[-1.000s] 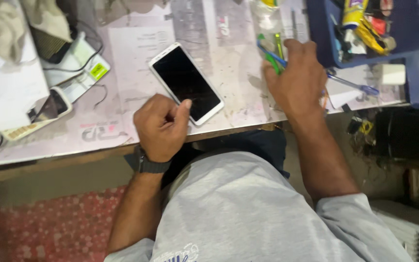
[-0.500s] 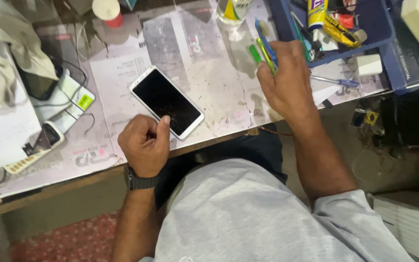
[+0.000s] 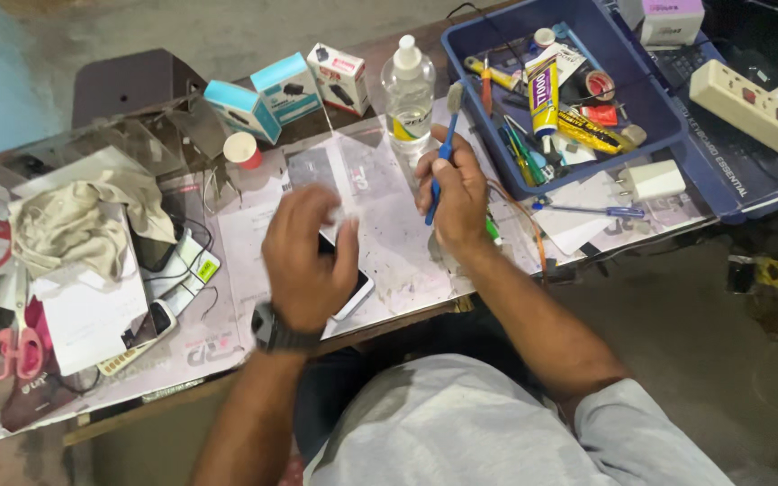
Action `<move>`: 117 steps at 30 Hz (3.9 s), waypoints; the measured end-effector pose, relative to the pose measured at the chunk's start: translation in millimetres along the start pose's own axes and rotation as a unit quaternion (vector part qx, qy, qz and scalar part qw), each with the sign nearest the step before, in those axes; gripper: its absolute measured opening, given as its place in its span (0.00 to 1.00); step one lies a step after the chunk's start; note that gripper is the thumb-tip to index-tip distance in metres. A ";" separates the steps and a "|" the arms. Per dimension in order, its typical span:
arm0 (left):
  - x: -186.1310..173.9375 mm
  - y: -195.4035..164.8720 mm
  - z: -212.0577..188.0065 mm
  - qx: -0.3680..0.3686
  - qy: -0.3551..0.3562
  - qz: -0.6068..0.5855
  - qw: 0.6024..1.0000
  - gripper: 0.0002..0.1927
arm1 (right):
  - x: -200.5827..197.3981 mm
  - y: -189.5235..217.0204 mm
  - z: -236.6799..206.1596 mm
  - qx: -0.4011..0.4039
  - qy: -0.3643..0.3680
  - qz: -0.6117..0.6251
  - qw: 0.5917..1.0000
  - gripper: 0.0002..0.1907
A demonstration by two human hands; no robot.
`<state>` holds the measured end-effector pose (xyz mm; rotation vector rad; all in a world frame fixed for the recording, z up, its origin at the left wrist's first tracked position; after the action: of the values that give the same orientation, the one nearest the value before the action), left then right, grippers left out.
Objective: The person applies adhesive to a small internal component and to the motherboard area of a disassembled smartphone, then presses the component into place. The person then picks up the phone's back cover and aligns it with the chassis, and finally sprays a liquid onto a toothbrush.
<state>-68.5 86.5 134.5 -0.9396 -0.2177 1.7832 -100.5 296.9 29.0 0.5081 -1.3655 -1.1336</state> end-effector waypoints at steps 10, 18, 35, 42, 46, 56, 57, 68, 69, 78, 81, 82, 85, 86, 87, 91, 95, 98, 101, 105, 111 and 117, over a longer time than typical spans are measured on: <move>117.4 26.0 125.9 -0.039 0.025 0.060 0.997 0.40 | -6.6 15.8 -13.6 -0.109 0.021 -0.160 0.981 0.26; 106.1 17.7 121.3 0.011 0.029 0.029 0.999 0.35 | -7.3 21.8 -17.8 -0.157 0.052 -0.192 0.967 0.26; 70.9 52.9 108.1 -0.095 0.113 -0.384 0.911 0.24 | 19.2 9.1 -6.1 -0.034 0.076 -0.163 0.983 0.31; 86.6 54.3 128.5 -0.211 0.079 -0.393 0.891 0.18 | 20.0 6.5 1.6 -0.012 0.087 -0.158 0.983 0.31; 89.7 51.4 133.4 -0.196 0.078 -0.440 0.873 0.12 | 20.9 7.0 7.2 0.017 0.081 -0.147 0.986 0.32; 104.1 54.3 137.8 -0.222 0.017 -0.468 0.855 0.06 | 23.4 9.1 15.6 0.026 0.075 -0.183 0.980 0.32; 104.6 52.6 137.9 -0.217 0.012 -0.466 0.858 0.08 | 22.6 9.8 14.3 0.027 0.074 -0.195 0.978 0.32; 73.0 57.6 97.0 -0.219 -0.034 -0.411 0.884 0.16 | 19.4 14.9 14.2 0.078 0.102 -0.062 0.990 0.33; 67.9 60.5 91.6 -0.211 -0.038 -0.413 0.885 0.16 | 20.1 14.8 13.6 0.084 0.105 -0.051 0.990 0.33; -23.4 73.2 -76.4 -0.313 0.022 0.173 0.933 0.18 | 23.4 12.8 -46.9 -0.055 0.266 -0.437 0.857 0.24; -33.3 60.2 -110.8 -0.371 0.028 0.116 0.921 0.23 | 52.7 11.4 -58.9 -0.082 0.317 -0.516 0.791 0.28; -34.9 56.9 -115.3 -0.383 0.026 0.063 0.921 0.26 | 65.8 8.5 -63.8 -0.069 0.319 -0.553 0.766 0.29; -31.8 51.7 -121.8 -0.492 0.002 -0.151 0.857 0.37 | 100.2 1.3 -82.5 -0.048 0.321 -0.638 0.699 0.31; -30.9 50.4 -122.2 -0.504 -0.006 -0.192 0.842 0.39 | 108.6 -0.7 -89.0 -0.051 0.320 -0.650 0.688 0.32; -29.2 49.9 -122.3 -0.514 -0.013 -0.233 0.825 0.40 | 114.7 -3.3 -92.9 -0.054 0.316 -0.662 0.677 0.33; -24.5 47.0 -127.2 -0.492 -0.034 -0.353 0.795 0.42 | 117.8 -11.2 -96.1 -0.085 0.274 -0.646 0.707 0.41; -22.5 50.0 -135.7 -0.481 -0.022 -0.340 0.808 0.42 | 103.8 -19.9 -76.1 0.006 0.242 -0.532 0.811 0.41; -24.7 63.8 -137.4 -0.477 -0.059 -0.360 0.799 0.38 | 96.8 -23.8 -67.8 0.133 0.226 -0.424 0.867 0.34; -32.4 83.7 -131.8 -0.432 -0.144 -0.404 0.793 0.35 | 97.3 -16.8 -62.9 0.179 0.221 -0.329 0.901 0.29; -30.7 93.4 -116.5 -0.352 -0.112 -0.594 0.714 0.29 | 109.7 -2.3 -65.0 0.157 0.248 -0.297 0.909 0.27; -23.2 89.6 -100.0 -0.295 -0.064 -0.731 0.611 0.24 | 126.5 18.0 -81.4 -0.019 0.323 -0.404 0.856 0.26; -32.4 97.0 -95.5 -0.247 -0.055 -0.690 0.678 0.34 | 121.2 46.9 -87.6 -0.133 0.345 -0.505 0.780 0.26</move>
<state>-68.6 -9.4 32.5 -0.6360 -1.1845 0.3050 -25.0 186.4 110.6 1.3766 -0.1868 -1.6992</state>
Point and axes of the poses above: each hand's wrist, its own z-axis towards the middle knuckle, its own x-axis out of the palm, y = z × x, the point moved 2 cm from there along z, towards the middle knuckle, and after that the axes turned 1 degree about y, right-handed, at the moved point
